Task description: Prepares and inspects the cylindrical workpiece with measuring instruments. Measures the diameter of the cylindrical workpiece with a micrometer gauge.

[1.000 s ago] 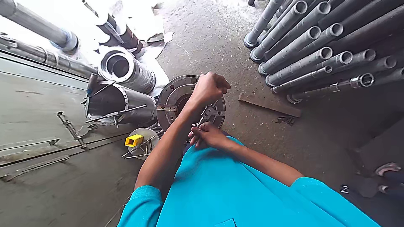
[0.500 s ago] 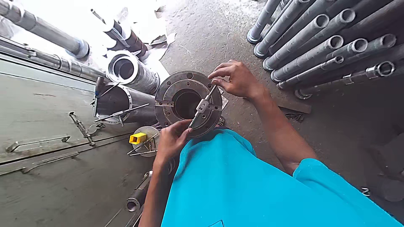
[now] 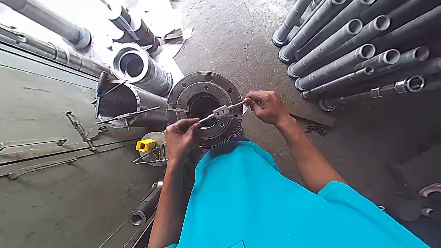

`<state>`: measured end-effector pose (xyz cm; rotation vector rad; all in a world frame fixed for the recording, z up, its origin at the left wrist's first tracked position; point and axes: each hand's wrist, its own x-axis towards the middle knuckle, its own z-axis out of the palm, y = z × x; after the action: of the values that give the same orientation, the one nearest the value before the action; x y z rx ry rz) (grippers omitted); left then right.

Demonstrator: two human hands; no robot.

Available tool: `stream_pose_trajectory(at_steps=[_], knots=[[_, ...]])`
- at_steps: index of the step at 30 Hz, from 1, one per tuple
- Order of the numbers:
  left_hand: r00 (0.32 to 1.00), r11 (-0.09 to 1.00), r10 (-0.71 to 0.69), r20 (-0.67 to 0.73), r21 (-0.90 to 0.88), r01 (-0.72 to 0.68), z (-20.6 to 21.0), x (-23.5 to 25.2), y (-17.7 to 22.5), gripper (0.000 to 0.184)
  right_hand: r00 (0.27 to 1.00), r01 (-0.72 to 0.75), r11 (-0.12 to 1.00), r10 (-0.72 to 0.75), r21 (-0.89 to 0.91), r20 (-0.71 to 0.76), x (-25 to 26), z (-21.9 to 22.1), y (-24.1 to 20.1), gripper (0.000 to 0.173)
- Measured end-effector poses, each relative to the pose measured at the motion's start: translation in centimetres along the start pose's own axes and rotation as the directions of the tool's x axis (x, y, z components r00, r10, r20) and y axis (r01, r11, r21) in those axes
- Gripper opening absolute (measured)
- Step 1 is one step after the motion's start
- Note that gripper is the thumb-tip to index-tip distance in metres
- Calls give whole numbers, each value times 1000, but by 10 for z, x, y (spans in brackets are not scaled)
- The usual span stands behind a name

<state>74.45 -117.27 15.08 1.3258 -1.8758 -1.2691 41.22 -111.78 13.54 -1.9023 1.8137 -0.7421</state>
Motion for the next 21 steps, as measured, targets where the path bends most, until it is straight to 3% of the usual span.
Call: stream_pose_trajectory(at_steps=[4, 8, 11, 15, 18, 21], knots=[[999, 947, -50, 10, -316, 51, 0, 49, 0, 17, 988, -98, 995, 98, 10, -119, -39, 17, -24, 41], [982, 931, -136, 131, -323, 172, -1, 89, 16, 19, 956, -183, 982, 187, 38, -226, -65, 37, -52, 34], [985, 965, -105, 136, -227, 134, -7, 78, 14, 16, 981, -159, 987, 162, 31, -111, -58, 25, -39, 36], [991, 990, -58, 121, -121, 72, -11, 16, 5, 15, 988, -157, 987, 158, -7, 5, -14, 7, -12, 39], [977, 938, -207, 58, -271, 215, 12, -23, 14, 15, 984, -117, 992, 111, 38, 136, 28, -5, -4, 34], [975, 905, -218, -34, -382, 189, 17, -19, 12, 16, 947, -137, 989, 115, 53, 301, 34, -27, -6, 30]])
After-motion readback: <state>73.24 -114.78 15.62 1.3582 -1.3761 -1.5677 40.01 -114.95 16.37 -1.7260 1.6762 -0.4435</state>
